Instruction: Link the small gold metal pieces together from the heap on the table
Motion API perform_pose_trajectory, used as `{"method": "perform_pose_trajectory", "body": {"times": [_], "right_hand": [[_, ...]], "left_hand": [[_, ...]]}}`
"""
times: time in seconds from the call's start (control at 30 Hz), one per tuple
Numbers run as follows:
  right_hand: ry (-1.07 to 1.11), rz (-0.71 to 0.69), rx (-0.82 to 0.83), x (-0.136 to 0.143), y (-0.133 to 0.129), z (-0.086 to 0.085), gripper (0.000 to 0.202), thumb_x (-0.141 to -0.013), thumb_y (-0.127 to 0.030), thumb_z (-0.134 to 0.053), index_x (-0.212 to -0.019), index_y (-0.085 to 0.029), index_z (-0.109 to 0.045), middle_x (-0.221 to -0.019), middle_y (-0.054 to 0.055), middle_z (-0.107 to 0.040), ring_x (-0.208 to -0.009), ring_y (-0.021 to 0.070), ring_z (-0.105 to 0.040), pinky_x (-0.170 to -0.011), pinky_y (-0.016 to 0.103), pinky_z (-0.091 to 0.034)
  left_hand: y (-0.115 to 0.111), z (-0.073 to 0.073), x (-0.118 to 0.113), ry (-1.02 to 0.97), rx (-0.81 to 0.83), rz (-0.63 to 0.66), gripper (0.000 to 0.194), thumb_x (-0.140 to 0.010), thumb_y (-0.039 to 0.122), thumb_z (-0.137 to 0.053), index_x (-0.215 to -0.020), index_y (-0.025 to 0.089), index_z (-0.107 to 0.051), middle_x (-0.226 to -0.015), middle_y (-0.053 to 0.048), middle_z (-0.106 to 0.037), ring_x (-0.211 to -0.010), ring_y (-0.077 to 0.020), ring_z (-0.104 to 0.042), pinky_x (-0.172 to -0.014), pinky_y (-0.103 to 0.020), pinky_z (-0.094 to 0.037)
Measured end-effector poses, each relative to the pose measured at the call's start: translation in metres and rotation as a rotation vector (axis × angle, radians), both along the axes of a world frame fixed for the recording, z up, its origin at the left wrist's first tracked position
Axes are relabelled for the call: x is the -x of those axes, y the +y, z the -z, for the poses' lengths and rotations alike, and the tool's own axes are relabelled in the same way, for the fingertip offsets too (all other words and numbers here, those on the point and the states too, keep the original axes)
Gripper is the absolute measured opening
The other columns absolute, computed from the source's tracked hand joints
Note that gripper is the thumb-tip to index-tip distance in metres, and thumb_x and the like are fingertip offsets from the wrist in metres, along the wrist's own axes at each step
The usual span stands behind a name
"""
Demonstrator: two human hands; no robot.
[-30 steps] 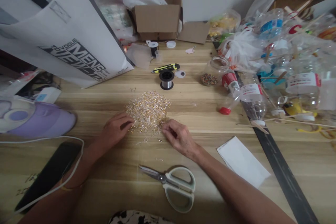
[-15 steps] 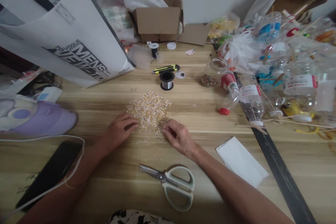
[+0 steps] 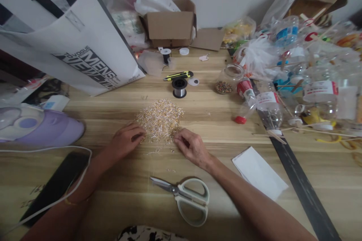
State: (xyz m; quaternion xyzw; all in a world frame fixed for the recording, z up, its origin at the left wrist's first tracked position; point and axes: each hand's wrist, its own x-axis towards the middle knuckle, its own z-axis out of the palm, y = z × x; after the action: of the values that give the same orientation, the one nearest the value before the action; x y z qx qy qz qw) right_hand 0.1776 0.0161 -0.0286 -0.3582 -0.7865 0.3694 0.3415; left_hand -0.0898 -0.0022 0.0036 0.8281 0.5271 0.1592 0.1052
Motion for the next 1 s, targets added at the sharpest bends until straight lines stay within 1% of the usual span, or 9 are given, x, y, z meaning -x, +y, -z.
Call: {"method": "perform_pose_trajectory", "body": {"times": [0.13,0.27,0.4,0.5,0.67,0.83,1.0], "right_hand": [[0.003,-0.005,-0.003,-0.0002,0.0001,0.0001,0.008,-0.087,-0.02,-0.051,-0.081,-0.017,-0.056,-0.072,0.002,-0.056,-0.064,0.0117,-0.05,-0.059,0.022,-0.04],[0.003,-0.011,-0.004,-0.0001,-0.0005,-0.0009,0.01,-0.088,-0.021,-0.05,-0.081,-0.017,-0.055,-0.072,0.002,-0.056,-0.065,0.0125,-0.051,-0.06,0.023,-0.041],[-0.003,-0.012,-0.012,0.0002,-0.0006,-0.0018,0.012,-0.089,-0.023,-0.049,-0.08,-0.017,-0.055,-0.071,0.002,-0.056,-0.063,0.0126,-0.05,-0.059,0.024,-0.04],[0.003,-0.01,-0.019,0.0003,0.0,-0.0009,0.011,-0.088,-0.022,-0.05,-0.08,-0.017,-0.055,-0.071,0.002,-0.056,-0.063,0.0122,-0.05,-0.059,0.024,-0.04],[0.006,-0.006,-0.005,0.0004,0.0005,0.0008,0.01,-0.088,-0.022,-0.051,-0.08,-0.017,-0.055,-0.071,0.002,-0.056,-0.064,0.0123,-0.051,-0.06,0.023,-0.041],[0.004,-0.005,-0.01,0.0006,0.0,0.0003,0.012,-0.088,-0.023,-0.05,-0.079,-0.017,-0.055,-0.071,0.002,-0.056,-0.063,0.0124,-0.051,-0.058,0.023,-0.041],[-0.005,0.0,0.002,0.001,0.0,0.0001,0.012,-0.088,-0.025,-0.05,-0.079,-0.018,-0.055,-0.07,0.002,-0.056,-0.063,0.013,-0.051,-0.058,0.024,-0.041]], "left_hand": [[-0.0002,0.003,0.001,-0.01,-0.032,-0.054,0.016,-0.086,0.013,-0.048,-0.091,0.017,-0.063,-0.089,-0.006,-0.066,-0.086,-0.0198,-0.056,-0.083,-0.036,-0.046],[0.0002,0.0075,0.003,-0.018,-0.063,-0.091,0.018,-0.087,0.015,-0.047,-0.095,0.017,-0.062,-0.092,-0.007,-0.066,-0.089,-0.0205,-0.057,-0.085,-0.038,-0.046],[0.001,0.0081,0.003,0.014,-0.078,-0.116,0.014,-0.086,0.016,-0.05,-0.088,0.017,-0.063,-0.086,-0.006,-0.065,-0.085,-0.0204,-0.056,-0.082,-0.038,-0.045],[0.0012,0.0063,0.0005,0.052,-0.085,-0.108,0.014,-0.086,0.016,-0.05,-0.083,0.017,-0.063,-0.083,-0.005,-0.063,-0.082,-0.0199,-0.055,-0.082,-0.037,-0.045],[0.0023,0.0051,-0.0019,0.074,-0.095,-0.103,0.015,-0.086,0.015,-0.05,-0.084,0.016,-0.064,-0.082,-0.005,-0.063,-0.082,-0.0202,-0.054,-0.082,-0.038,-0.045],[0.0037,0.0064,0.0015,0.107,-0.094,-0.123,0.015,-0.085,0.015,-0.051,-0.077,0.017,-0.064,-0.079,-0.005,-0.063,-0.08,-0.0204,-0.053,-0.078,-0.036,-0.044],[0.0021,0.0039,0.0024,0.071,-0.105,-0.139,0.014,-0.086,0.017,-0.051,-0.08,0.017,-0.063,-0.081,-0.005,-0.064,-0.081,-0.0199,-0.054,-0.082,-0.037,-0.043]]}}
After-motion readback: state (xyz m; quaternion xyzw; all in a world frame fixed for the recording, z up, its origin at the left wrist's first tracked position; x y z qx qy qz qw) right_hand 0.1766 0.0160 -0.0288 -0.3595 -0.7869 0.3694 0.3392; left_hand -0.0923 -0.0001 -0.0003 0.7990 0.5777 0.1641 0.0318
